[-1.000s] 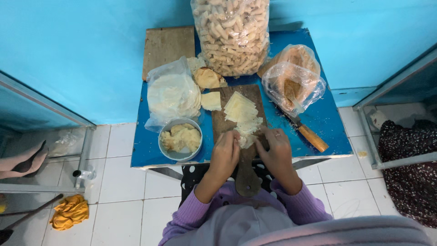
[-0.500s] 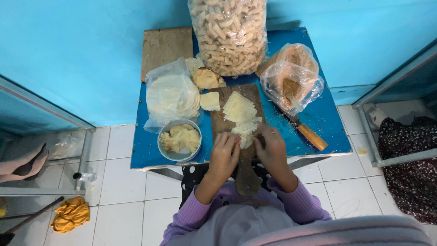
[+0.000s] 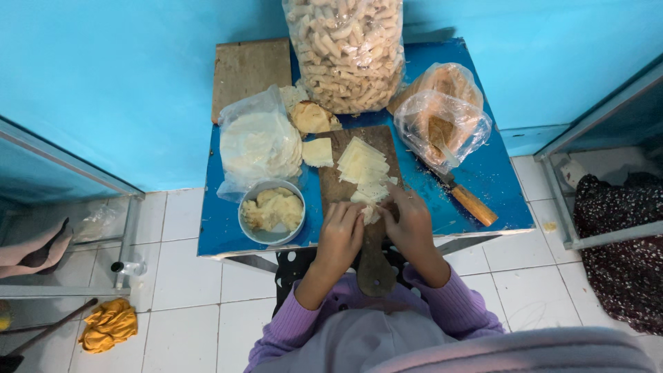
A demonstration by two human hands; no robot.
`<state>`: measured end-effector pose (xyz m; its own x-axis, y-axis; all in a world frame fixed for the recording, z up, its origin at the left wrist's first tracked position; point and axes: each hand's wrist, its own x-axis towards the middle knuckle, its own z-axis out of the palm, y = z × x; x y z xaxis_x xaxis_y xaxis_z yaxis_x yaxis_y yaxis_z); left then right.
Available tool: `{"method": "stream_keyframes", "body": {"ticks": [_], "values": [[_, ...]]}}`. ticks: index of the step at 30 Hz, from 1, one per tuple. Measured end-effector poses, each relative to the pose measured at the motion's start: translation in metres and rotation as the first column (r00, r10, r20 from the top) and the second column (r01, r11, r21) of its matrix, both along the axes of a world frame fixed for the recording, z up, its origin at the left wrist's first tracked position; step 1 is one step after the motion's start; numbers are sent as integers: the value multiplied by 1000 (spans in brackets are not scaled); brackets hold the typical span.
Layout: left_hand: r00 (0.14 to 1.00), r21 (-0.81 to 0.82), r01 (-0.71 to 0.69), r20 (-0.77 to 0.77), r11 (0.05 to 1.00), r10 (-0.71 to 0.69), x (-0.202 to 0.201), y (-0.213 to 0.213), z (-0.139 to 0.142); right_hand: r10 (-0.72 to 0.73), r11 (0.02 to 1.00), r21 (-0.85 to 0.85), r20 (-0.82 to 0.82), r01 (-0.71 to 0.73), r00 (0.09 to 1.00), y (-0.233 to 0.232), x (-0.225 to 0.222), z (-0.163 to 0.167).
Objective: The person cuts flat dough sheets into triangular pieces on a wooden board using a knife, folds the pieces by hand, and places the folded pieces into a bowl. They then transfer folded dough pieces into a large plastic bag and handle a block of dough.
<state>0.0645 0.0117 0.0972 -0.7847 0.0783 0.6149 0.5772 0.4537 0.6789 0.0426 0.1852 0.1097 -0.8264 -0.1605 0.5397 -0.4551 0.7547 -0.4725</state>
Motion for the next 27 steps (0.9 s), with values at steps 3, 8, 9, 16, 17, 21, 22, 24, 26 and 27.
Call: {"method": "stream_keyframes", "body": {"ticks": [3,8,9,16,17,21,22,24,26,27], "values": [[1000,-10,1,-16,1000,-1,0,1,-1,21,1000,1,23,-21,1000,0,-1,0],[1000,7,-2,-24,1000,2,0,2,-3,47,998,-41,-11,-48,999,-1,1,4],[1000,9,-1,-27,1000,1,0,2,-3,52,998,-38,-2,-52,999,-2,1,5],[1000,0,-5,-8,1000,5,0,2,-2,55,998,8,9,-55,998,-3,0,10],[1000,-4,-7,-6,1000,7,1,2,-2,50,999,-3,24,-49,998,-3,0,10],[1000,-13,-9,-13,1000,9,1,3,-3,53,993,-108,111,-41,992,-5,-1,8],[1000,-17,-6,-9,1000,6,1,3,-3,61,988,-150,139,-40,988,-6,-1,8],[1000,-26,-1,-1,1000,1,1,3,-4,80,991,-108,51,-74,995,-9,1,6],[1000,-18,-4,-9,1000,4,1,3,-4,99,991,-85,-12,-100,995,-11,4,4],[1000,-14,-5,-13,1000,5,1,2,-4,107,990,-83,-32,-110,994,-13,6,3]]}}
